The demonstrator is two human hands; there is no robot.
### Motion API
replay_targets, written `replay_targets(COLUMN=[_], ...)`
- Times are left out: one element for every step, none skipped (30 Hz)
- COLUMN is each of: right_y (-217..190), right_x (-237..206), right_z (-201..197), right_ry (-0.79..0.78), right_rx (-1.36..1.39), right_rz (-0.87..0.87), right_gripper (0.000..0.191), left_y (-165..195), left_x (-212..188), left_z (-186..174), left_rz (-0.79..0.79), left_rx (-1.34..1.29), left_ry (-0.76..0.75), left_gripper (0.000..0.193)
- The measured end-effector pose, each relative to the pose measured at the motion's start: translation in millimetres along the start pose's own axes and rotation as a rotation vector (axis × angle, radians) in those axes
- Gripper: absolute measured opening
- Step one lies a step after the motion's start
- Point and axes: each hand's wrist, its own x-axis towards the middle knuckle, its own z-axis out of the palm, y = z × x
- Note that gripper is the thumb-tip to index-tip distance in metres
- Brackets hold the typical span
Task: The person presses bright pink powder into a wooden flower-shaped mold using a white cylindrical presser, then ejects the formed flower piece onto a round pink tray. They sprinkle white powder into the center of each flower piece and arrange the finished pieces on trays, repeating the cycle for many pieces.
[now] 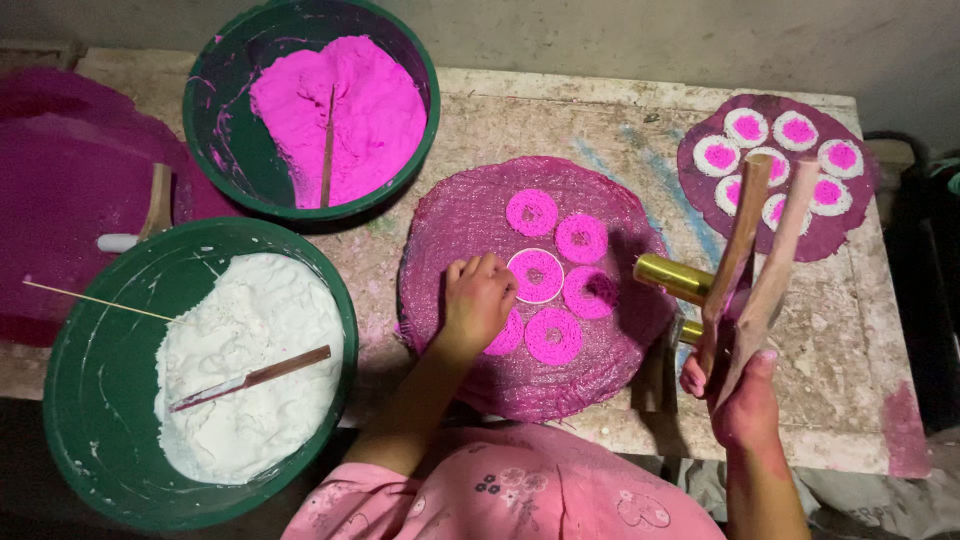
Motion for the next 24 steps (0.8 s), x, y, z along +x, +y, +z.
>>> replay_targets(right_y=[0,0,1,2,4,5,7,9,10,11,11,12,12,11,11,11,11,12,13,15,17,21,25,29], right_x=[-2,-3,-5,-6,-7,-7,-7,-8,-8,-8,-8,-9,-9,-9,-9,-10,-10,-10,-11,-12,-12,-13,-13,-14], right_z=[-1,-2,-3,-4,-5,-6,-7,-8,-9,-10,-10,-11,-11,-10,-10,-10,-9,-10,-11,-13,-16,-19,-23,-27], right_ry=[-0.018,-0.037,-0.055,-0.054,-0.051,-0.046,-0.032,-0.017,-0.003,-0.005,-0.006,-0.008,-0.005,-0.003,-0.002,0.001,0.004,0.007,0.003,-0.002,-0.006,0.002,0.011,0.021], right_rx=[0.012,0.024,0.036,0.037,0.038,0.039,0.032,0.023,0.014,0.005,-0.005,-0.017,-0.009,-0.001,0.007,0.011,0.014,0.017,0.020,0.021,0.023,0.029,0.035,0.040], right_rz=[-0.012,-0.023,-0.036,-0.032,-0.029,-0.028,-0.033,-0.038,-0.041,-0.048,-0.054,-0.058,-0.054,-0.053,-0.054,-0.052,-0.049,-0.046,-0.057,-0.067,-0.077,-0.066,-0.054,-0.042], right_gripper=[0.089,0.090,0.091,0.091,0.091,0.092,0.091,0.091,0.090,0.090,0.089,0.089,0.088,0.088,0.088,0.088,0.088,0.088,0.088,0.088,0.088,0.088,0.088,0.088], left_y=[-1,-1,-2,-3,-3,-4,-4,-4,-5,-5,-6,-6,-5,-4,-3,0,2,5,8,10,10,9,7,1], left_x=[2,4,6,8,10,12,14,16,18,21,23,26,29,32,35,39,42,45,48,50,50,50,49,45], left_z=[1,2,3,4,4,5,5,5,4,4,3,2,1,0,-1,-2,-2,-3,-5,-8,-12,-17,-24,-33], left_rz=[-0.006,-0.013,-0.001,0.013,0.028,0.008,-0.011,-0.031,-0.045,-0.059,-0.076,-0.076,-0.075,-0.073,-0.080,-0.088,-0.096,-0.105,-0.116,-0.128,-0.176,-0.222,-0.268,-0.312], left_rx=[-0.027,-0.054,-0.042,-0.030,-0.020,-0.010,0.000,0.009,-0.065,-0.138,-0.212,-0.200,-0.188,-0.174,-0.174,-0.175,-0.177,-0.175,-0.174,-0.174,-0.175,-0.177,-0.179,-0.151], left_ry=[0.002,0.004,0.003,0.001,0.000,-0.037,-0.074,-0.111,-0.199,-0.287,-0.377,-0.425,-0.472,-0.516,-0.532,-0.549,-0.565,-0.571,-0.576,-0.583,-0.578,-0.573,-0.568,-0.562], left_gripper=[0.006,0.005,0.004,0.003,0.003,0.008,0.019,0.029,0.047,0.071,0.096,0.102,0.109,0.116,0.117,0.118,0.119,0.120,0.120,0.120,0.122,0.123,0.125,0.126])
